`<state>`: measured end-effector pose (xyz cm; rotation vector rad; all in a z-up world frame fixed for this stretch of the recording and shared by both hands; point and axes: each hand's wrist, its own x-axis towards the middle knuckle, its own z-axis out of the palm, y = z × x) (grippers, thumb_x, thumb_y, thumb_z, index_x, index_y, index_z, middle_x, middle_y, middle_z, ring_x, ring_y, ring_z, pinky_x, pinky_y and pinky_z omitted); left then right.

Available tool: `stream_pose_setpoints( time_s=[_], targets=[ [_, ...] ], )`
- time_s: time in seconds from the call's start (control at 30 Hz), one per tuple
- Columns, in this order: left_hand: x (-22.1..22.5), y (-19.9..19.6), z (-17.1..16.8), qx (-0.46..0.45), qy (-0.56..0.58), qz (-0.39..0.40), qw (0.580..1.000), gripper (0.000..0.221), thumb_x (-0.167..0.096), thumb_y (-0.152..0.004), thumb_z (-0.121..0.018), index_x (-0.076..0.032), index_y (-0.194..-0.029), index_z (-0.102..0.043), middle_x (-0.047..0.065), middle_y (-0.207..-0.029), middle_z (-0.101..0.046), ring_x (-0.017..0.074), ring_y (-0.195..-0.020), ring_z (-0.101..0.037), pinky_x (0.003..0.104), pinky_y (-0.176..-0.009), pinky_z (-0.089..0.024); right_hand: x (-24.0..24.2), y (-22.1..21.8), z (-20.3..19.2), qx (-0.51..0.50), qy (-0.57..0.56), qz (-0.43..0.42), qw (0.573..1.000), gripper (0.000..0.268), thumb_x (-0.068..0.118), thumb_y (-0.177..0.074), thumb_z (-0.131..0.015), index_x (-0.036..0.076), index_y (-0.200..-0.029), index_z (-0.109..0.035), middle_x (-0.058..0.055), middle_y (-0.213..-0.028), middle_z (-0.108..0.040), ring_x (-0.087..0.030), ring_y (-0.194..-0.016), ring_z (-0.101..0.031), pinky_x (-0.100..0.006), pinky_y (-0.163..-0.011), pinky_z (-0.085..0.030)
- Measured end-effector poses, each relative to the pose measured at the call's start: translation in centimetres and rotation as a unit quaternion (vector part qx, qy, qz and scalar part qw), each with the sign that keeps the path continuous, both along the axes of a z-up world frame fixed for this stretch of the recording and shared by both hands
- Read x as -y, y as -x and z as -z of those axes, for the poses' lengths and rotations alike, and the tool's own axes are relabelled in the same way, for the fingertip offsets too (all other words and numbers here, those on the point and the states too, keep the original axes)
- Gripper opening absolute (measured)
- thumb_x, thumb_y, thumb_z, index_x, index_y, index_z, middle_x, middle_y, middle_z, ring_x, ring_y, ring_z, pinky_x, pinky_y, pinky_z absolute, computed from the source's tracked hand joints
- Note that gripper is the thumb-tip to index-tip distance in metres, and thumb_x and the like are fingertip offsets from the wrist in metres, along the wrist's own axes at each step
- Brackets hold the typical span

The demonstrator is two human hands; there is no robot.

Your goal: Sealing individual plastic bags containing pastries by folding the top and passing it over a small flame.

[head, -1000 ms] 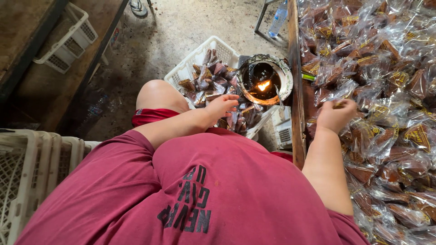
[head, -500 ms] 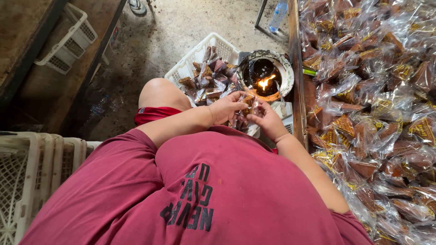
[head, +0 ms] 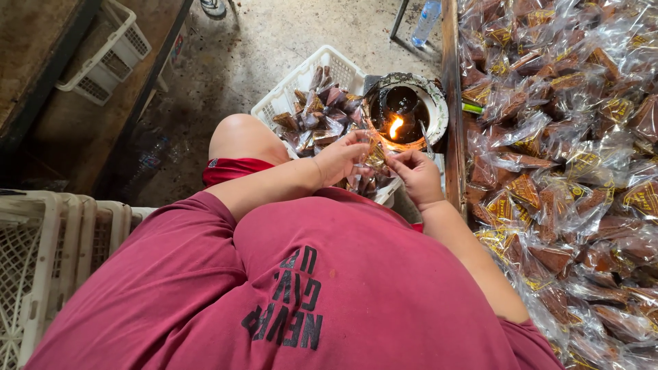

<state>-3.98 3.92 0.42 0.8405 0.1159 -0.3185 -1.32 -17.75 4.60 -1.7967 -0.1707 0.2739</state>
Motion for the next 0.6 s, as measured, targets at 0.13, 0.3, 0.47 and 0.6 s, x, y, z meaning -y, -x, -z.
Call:
stream_pose_setpoints(
  time_s=[0.13,0.3,0.47,0.6],
  targets=[
    [0.7,0.9,-2.3,-0.006,-0.036,0.052,0.998,0.039,-0.023,-0.093,-0.078,-0.008,-0.126,-0.064,0.015,-0.115,-0.070,0.0269,-0.097,-0.074,0.042,-0.074,-0.069,-0.8,1.7,-1.9,0.019,-0.014,-0.047,0.999,0.022,0.014,-0.083,-0.091,0.011,-0.101,-0.079,-0.001,-0.080,-0.074,-0.005,-0.075,-0.064,-0.022,-0.075,-0.055],
    [0.7,2.9,-7.1,-0.006,-0.060,-0.090,0.994,0.030,-0.004,-0.085,-0.079,-0.002,-0.112,-0.066,0.017,-0.099,-0.073,0.0350,-0.087,-0.076,0.041,-0.063,-0.068,0.8,0.3,-1.0,0.158,-0.002,0.050,0.986,0.021,0.011,-0.094,-0.082,0.014,-0.113,-0.073,-0.002,-0.090,-0.073,-0.008,-0.082,-0.067,-0.023,-0.077,-0.056],
    [0.2,-0.2,0.2,0.015,-0.042,-0.109,0.993,0.044,0.004,-0.082,-0.082,-0.012,-0.121,-0.067,0.013,-0.108,-0.075,0.0321,-0.097,-0.075,0.046,-0.076,-0.068,1.3,0.0,-1.4,0.074,-0.017,0.030,0.997,0.037,0.032,-0.100,-0.075,0.016,-0.130,-0.061,0.005,-0.098,-0.066,-0.003,-0.086,-0.058,-0.016,-0.075,-0.045],
    [0.9,1.0,-2.3,0.016,-0.033,-0.062,0.997,0.029,-0.002,-0.086,-0.079,-0.006,-0.113,-0.069,0.016,-0.106,-0.075,0.0335,-0.095,-0.076,0.045,-0.071,-0.068,1.1,-0.7,0.9,-0.010,0.032,-0.005,0.999,0.016,0.033,-0.091,-0.085,0.020,-0.094,-0.076,0.006,-0.075,-0.070,-0.002,-0.069,-0.057,-0.018,-0.064,-0.043]
  ],
)
